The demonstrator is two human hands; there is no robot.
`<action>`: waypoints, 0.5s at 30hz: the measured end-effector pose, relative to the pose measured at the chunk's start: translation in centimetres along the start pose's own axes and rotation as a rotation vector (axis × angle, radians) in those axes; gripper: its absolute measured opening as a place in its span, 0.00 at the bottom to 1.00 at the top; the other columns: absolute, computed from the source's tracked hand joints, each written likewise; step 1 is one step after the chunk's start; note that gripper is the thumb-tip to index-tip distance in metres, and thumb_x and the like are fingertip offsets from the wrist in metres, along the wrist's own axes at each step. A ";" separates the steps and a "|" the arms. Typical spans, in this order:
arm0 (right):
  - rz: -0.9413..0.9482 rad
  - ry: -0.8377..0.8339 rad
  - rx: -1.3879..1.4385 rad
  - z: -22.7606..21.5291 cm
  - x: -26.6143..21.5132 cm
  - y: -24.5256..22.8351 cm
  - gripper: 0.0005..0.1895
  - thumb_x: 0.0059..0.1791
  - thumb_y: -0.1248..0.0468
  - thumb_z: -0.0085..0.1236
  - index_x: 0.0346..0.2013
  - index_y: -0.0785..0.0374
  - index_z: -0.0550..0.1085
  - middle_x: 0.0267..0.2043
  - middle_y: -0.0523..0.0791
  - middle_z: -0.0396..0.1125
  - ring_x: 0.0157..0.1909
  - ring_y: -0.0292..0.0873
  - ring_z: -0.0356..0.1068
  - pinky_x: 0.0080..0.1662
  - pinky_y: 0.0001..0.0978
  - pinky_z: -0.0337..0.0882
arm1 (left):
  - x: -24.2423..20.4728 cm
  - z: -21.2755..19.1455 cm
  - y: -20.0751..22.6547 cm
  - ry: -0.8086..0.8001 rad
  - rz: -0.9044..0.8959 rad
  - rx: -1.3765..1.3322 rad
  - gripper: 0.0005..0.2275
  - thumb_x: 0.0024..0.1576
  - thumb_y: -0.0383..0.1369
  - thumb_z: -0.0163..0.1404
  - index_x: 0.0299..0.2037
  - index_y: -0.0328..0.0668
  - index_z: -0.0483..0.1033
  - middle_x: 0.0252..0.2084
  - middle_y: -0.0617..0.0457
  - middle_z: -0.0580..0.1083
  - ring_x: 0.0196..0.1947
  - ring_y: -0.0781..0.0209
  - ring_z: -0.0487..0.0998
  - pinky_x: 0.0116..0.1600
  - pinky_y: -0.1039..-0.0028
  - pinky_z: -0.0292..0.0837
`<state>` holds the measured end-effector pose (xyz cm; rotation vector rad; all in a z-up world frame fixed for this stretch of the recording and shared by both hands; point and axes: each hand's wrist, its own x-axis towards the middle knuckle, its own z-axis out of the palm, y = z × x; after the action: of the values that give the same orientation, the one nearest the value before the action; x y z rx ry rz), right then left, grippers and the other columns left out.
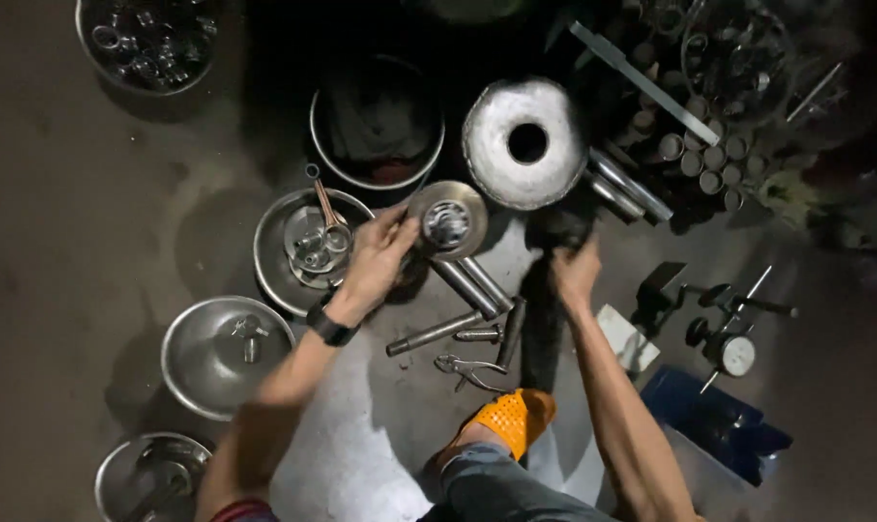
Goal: The person uses a dial indicator to measure a cylindrical metal part held in a vise. They rotate the part to check different sections, then use pliers to adjust a component on the part. The person repeats the measuring process and moves the part between the workbench and the floor.
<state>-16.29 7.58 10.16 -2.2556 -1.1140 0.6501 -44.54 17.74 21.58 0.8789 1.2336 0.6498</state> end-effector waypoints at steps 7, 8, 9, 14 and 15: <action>0.232 0.083 0.168 -11.4 -3.0 -5.7 0.32 0.47 0.45 0.56 0.51 0.67 0.63 0.46 0.57 0.59 0.48 0.53 0.58 0.49 0.47 0.58 | 1.8 0.7 1.5 -0.074 0.130 0.034 0.14 0.56 0.33 0.46 0.46 0.27 0.69 0.22 0.43 0.70 0.13 0.62 0.68 0.10 0.75 0.67; 0.019 0.099 0.168 -12.8 -2.8 -4.3 0.18 0.53 0.54 0.53 0.42 0.70 0.70 0.34 0.55 0.64 0.36 0.48 0.62 0.39 0.41 0.61 | 2.2 0.7 1.3 -0.069 0.138 0.080 0.14 0.55 0.34 0.46 0.45 0.27 0.71 0.22 0.43 0.70 0.12 0.62 0.68 0.09 0.74 0.66; 0.015 0.091 0.169 -13.8 -3.0 -7.7 0.18 0.53 0.54 0.53 0.42 0.70 0.70 0.34 0.55 0.64 0.36 0.48 0.62 0.39 0.41 0.61 | 2.4 0.6 1.9 -0.061 0.136 0.078 0.14 0.55 0.34 0.46 0.45 0.27 0.71 0.22 0.43 0.70 0.12 0.62 0.68 0.09 0.74 0.66; -0.215 -0.048 0.354 -13.8 -1.7 -13.9 0.11 0.52 0.67 0.41 0.24 0.63 0.59 0.22 0.43 0.55 0.21 0.36 0.57 0.21 0.28 0.59 | 3.3 0.0 2.2 -0.107 0.174 0.238 0.18 0.54 0.42 0.41 0.46 0.35 0.71 0.28 0.55 0.71 0.13 0.72 0.61 0.19 0.79 0.57; -0.214 -0.054 0.356 -12.7 -1.3 -13.9 0.11 0.52 0.67 0.41 0.24 0.63 0.59 0.22 0.43 0.55 0.21 0.36 0.57 0.21 0.28 0.59 | 3.1 -0.1 2.3 -0.102 0.170 0.239 0.18 0.54 0.42 0.41 0.46 0.35 0.71 0.28 0.55 0.71 0.13 0.72 0.61 0.19 0.79 0.57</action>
<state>-16.87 10.56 28.79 -1.8009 -1.1443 0.7569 -43.80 21.52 21.88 1.2119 1.1675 0.5921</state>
